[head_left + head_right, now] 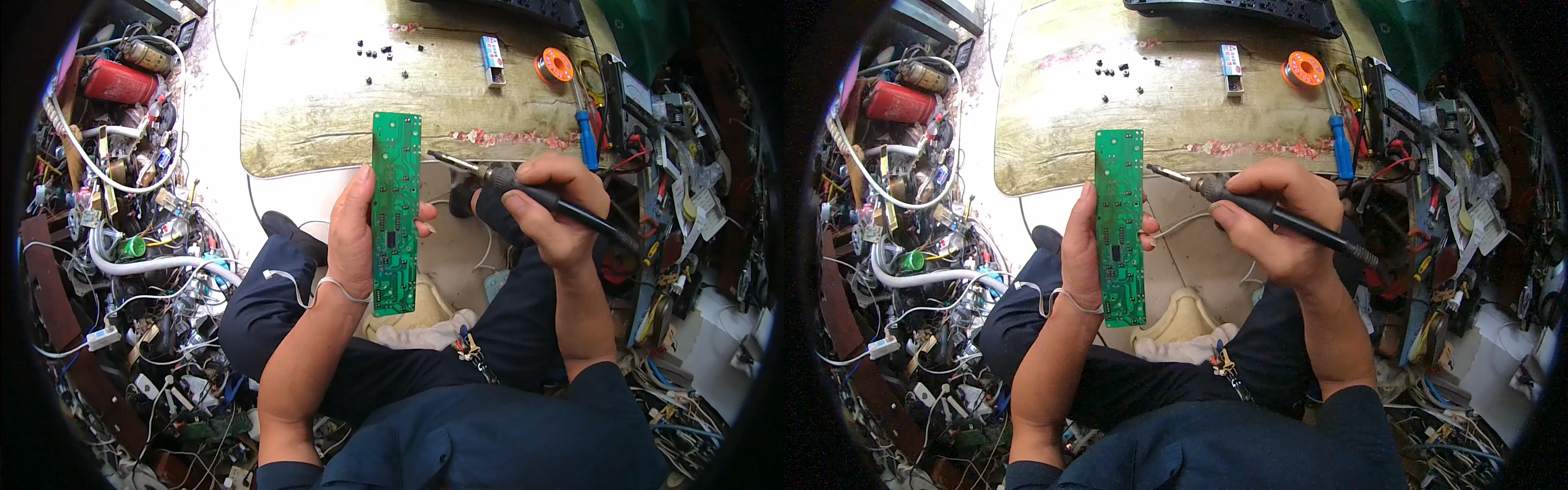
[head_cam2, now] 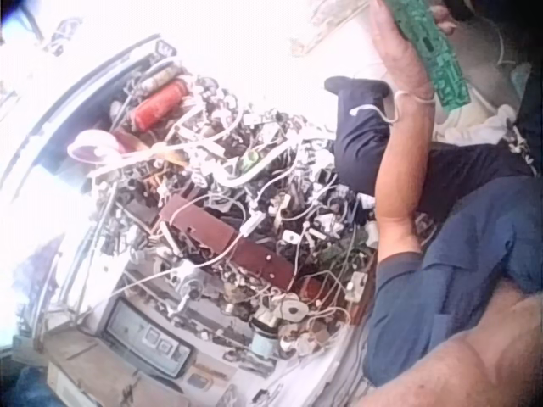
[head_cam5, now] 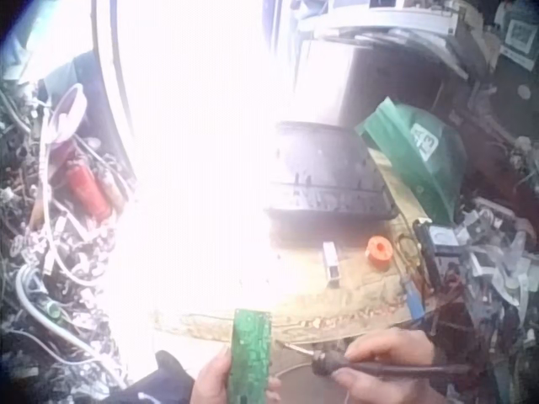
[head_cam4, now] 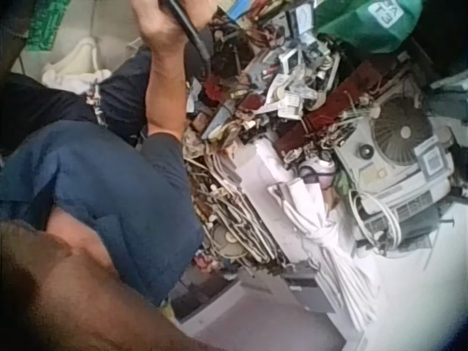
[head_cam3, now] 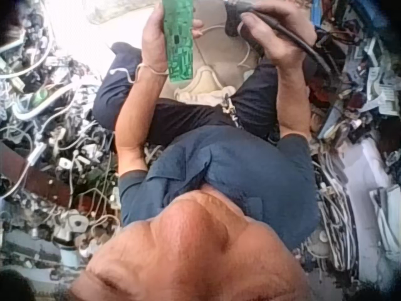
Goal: The person holds a green circuit board in the left hand and uses a soldering iron in the right hand to apply heat to various points on the board. The person repeatedly touches the iron to different pads and components across the board's surface.
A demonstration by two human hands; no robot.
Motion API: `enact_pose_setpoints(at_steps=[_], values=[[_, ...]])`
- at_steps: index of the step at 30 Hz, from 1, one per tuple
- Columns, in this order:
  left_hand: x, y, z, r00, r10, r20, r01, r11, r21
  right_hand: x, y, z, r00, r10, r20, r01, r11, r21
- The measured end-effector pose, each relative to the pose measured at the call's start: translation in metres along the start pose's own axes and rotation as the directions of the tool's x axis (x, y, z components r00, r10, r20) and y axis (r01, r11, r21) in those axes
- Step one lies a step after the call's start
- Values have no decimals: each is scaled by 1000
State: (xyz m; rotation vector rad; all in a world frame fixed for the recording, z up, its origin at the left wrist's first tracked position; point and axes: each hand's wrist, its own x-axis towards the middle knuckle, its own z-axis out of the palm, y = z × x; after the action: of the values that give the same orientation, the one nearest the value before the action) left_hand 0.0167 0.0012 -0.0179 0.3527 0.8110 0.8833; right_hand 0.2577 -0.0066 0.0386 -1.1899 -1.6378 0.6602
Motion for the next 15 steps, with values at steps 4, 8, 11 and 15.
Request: enact_pose_setpoints(at_steps=[4,8,11,15], values=[[0,-1,5,998,18,-63,-19,1000,-11,0,-3,1,996,82,-16,-82,996,25],[0,0,5,999,16,-39,-17,1000,-15,2,-4,0,997,78,7,-78,997,-12],[-1,1,4,999,17,-34,-18,1000,-12,2,-3,0,995,102,4,-102,995,-5],[-1,-1,2,1000,8,-18,-9,1000,-25,2,-5,2,988,154,-5,-154,987,36]])
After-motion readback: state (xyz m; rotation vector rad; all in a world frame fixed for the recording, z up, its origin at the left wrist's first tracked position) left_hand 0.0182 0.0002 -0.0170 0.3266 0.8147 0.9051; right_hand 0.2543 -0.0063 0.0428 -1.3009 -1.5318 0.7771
